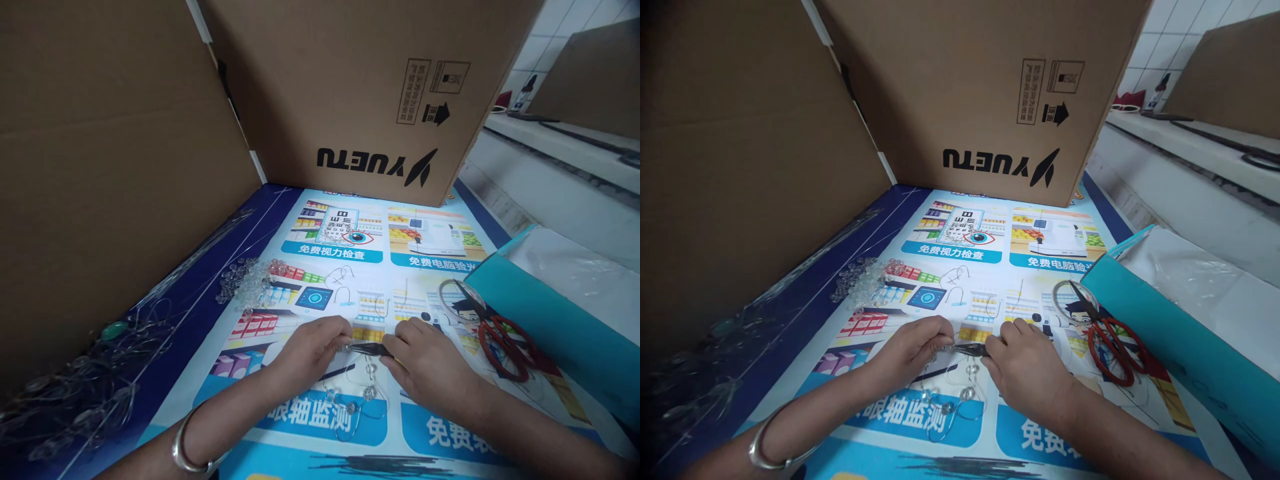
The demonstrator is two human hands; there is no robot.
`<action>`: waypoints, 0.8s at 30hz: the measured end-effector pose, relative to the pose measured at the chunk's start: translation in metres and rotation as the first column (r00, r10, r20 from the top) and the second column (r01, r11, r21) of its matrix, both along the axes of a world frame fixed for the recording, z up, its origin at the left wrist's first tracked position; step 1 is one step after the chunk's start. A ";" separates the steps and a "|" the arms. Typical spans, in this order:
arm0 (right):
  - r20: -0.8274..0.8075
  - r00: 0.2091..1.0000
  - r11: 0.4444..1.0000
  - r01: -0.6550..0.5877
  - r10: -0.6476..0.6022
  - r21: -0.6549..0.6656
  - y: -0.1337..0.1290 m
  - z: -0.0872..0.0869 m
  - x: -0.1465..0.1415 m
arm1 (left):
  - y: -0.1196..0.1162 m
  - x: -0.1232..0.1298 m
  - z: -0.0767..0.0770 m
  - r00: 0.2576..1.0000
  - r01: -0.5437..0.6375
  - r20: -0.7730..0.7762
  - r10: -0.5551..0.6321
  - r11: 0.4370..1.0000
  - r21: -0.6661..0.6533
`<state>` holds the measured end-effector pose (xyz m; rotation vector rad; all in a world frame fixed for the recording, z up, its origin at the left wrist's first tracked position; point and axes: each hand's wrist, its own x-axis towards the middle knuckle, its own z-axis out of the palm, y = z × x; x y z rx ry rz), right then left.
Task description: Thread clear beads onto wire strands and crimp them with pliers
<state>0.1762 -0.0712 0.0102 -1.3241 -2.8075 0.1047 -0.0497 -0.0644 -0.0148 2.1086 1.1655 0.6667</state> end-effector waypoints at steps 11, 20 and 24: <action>-0.027 1.000 0.999 -0.007 0.005 -0.046 0.003 -0.002 0.002 | 0.001 -0.001 0.000 1.000 0.012 0.006 -0.011 1.000 -0.006; -0.012 1.000 0.998 0.001 -0.002 -0.064 0.002 0.000 0.001 | 0.000 -0.001 -0.002 1.000 0.023 0.021 -0.023 1.000 0.005; -0.006 1.000 0.998 0.000 0.000 -0.061 0.002 0.000 0.001 | 0.000 -0.001 -0.001 0.999 0.031 0.016 -0.031 1.000 -0.003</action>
